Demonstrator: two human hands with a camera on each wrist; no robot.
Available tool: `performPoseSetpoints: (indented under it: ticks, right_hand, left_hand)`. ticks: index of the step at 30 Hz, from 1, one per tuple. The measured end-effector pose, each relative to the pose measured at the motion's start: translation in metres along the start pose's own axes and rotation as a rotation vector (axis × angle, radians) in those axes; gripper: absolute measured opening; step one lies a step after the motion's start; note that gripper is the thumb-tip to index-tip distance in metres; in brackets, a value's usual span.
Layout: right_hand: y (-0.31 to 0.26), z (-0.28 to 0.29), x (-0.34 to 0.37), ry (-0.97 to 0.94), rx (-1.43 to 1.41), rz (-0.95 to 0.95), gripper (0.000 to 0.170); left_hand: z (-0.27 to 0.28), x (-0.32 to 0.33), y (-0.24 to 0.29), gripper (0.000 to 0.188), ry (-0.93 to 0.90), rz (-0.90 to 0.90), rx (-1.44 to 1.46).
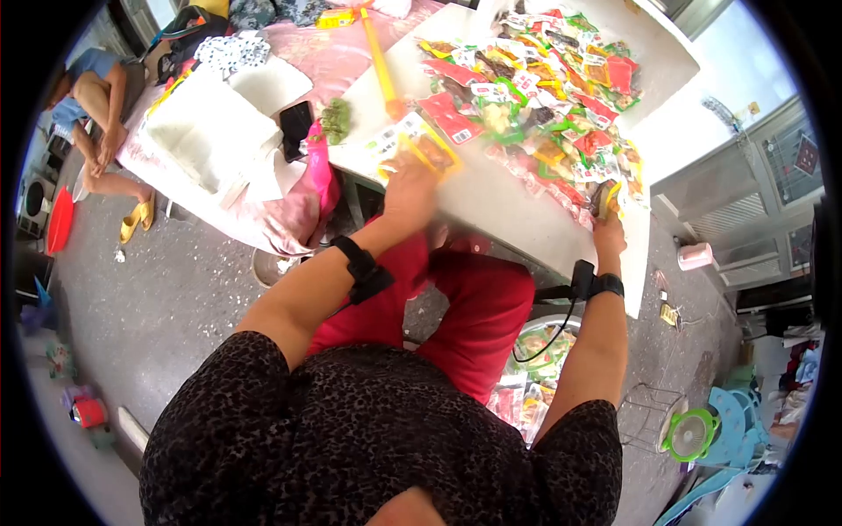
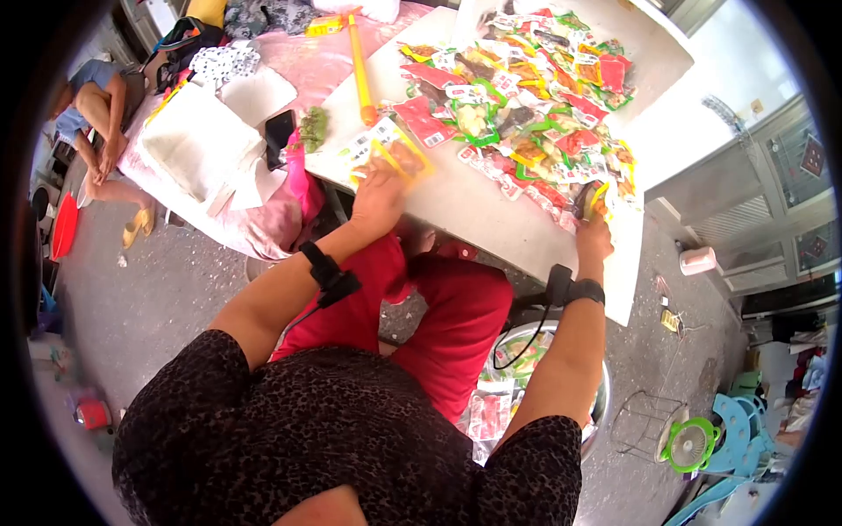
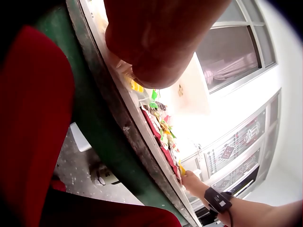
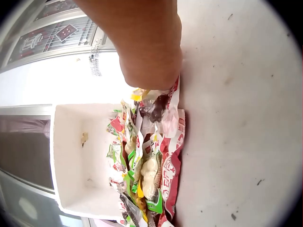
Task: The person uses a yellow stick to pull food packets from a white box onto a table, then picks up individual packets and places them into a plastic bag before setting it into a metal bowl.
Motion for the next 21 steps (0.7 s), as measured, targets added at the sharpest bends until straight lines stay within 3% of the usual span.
performPoseSetpoints:
  ticks: [4, 7, 10, 13, 16, 17, 18, 20, 21]
  right_hand:
    - [0.012, -0.013, -0.003, 0.250, -0.072, 0.131, 0.053]
    - [0.016, -0.013, -0.010, 0.261, -0.038, 0.187, 0.048]
    - [0.012, -0.003, -0.010, 0.064, 0.087, 0.149, 0.041]
    - [0.016, 0.001, -0.008, 0.116, 0.004, 0.075, 0.035]
    - [0.022, 0.018, 0.005, 0.244, -0.236, -0.005, 0.027]
    - [0.025, 0.021, 0.012, 0.372, -0.493, 0.140, 0.026]
    - [0.027, 0.018, 0.012, 0.405, -0.938, 0.293, 0.025]
    - [0.036, 0.014, 0.017, 0.227, -1.353, 0.397, 0.023]
    - [0.029, 0.021, 0.033, 0.206, -1.398, 0.292, 0.023]
  left_hand:
    - [0.000, 0.005, 0.002, 0.010, 0.046, -0.019, 0.012]
    - [0.001, 0.004, 0.004, 0.011, 0.056, -0.026, 0.043]
    - [0.001, 0.003, 0.001, 0.011, 0.047, -0.031, 0.047]
    - [0.001, 0.004, 0.000, 0.011, 0.050, -0.037, 0.057]
    - [0.004, 0.005, 0.002, 0.013, -0.027, -0.013, 0.044]
    - [0.006, 0.005, 0.003, 0.014, -0.066, 0.003, 0.033]
    - [0.009, 0.004, 0.006, 0.017, -0.038, -0.029, 0.058]
    - [0.017, 0.003, 0.015, 0.023, 0.016, -0.089, 0.108]
    - [0.019, 0.005, 0.018, 0.026, -0.002, -0.110, 0.154]
Point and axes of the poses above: each hand's wrist, its own x-axis away from the middle knuckle, its own z-axis out of the back of the hand, y = z × x, the point moved 1 cm from there along -x, towards the middle knuckle
